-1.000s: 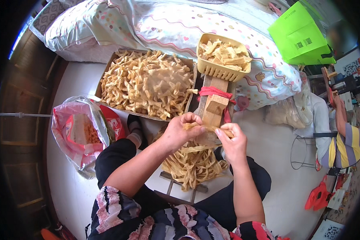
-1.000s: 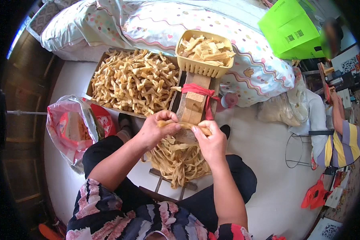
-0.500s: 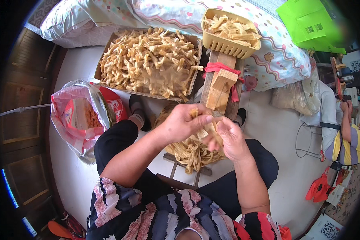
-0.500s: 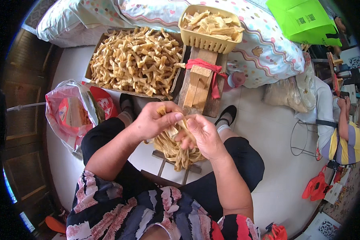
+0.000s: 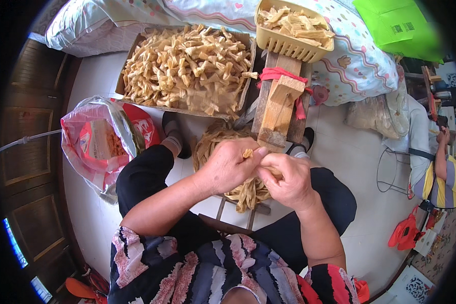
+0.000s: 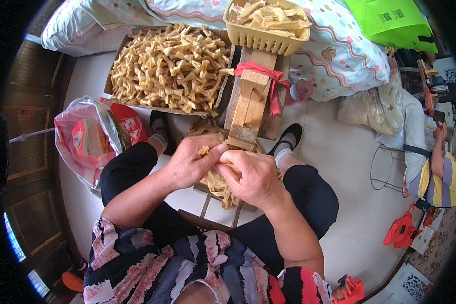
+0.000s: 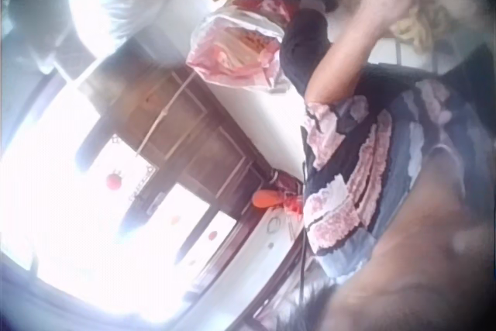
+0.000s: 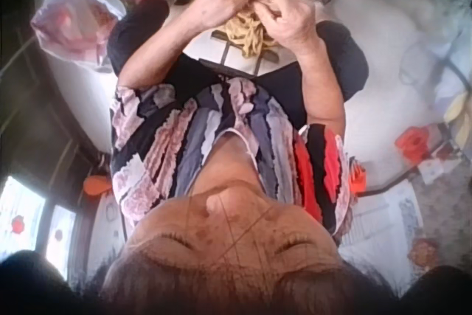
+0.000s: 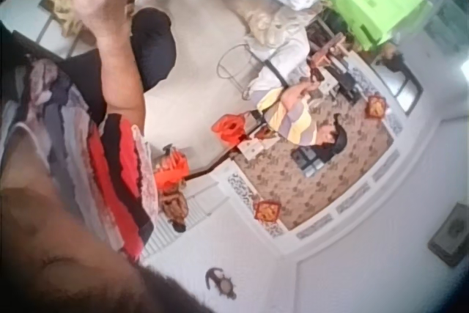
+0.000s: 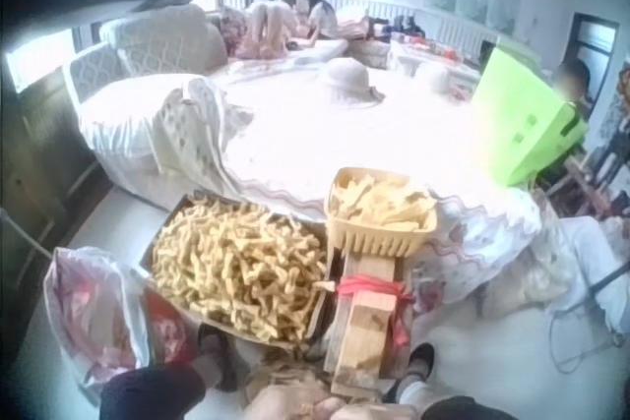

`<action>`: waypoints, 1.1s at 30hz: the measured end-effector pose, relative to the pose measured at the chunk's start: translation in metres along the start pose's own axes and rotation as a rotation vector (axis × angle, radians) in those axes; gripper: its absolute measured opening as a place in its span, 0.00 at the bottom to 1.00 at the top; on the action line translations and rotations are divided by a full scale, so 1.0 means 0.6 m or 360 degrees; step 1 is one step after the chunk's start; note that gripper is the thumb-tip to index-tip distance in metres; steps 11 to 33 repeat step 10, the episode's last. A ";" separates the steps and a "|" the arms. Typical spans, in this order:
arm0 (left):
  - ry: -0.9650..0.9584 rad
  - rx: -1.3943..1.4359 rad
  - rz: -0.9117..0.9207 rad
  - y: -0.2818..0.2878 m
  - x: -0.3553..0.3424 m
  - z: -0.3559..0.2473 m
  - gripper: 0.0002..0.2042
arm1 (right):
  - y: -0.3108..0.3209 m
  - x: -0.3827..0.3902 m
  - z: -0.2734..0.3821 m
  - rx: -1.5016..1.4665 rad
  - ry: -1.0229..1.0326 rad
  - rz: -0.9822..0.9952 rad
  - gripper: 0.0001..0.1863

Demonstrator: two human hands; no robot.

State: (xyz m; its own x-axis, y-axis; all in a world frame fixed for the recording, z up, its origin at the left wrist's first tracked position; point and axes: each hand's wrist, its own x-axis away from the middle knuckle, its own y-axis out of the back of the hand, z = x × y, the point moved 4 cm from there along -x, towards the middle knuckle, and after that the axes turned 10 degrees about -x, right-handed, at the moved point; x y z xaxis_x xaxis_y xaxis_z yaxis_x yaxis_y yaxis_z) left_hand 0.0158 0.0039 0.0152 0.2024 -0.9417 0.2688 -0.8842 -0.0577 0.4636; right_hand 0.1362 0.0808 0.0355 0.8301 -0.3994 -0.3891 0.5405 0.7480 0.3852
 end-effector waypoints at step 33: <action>-0.0724 0.1287 0.1679 -0.081 0.081 -0.076 0.16 | 0.067 0.013 0.009 -0.0764 -0.0090 -0.0280 0.06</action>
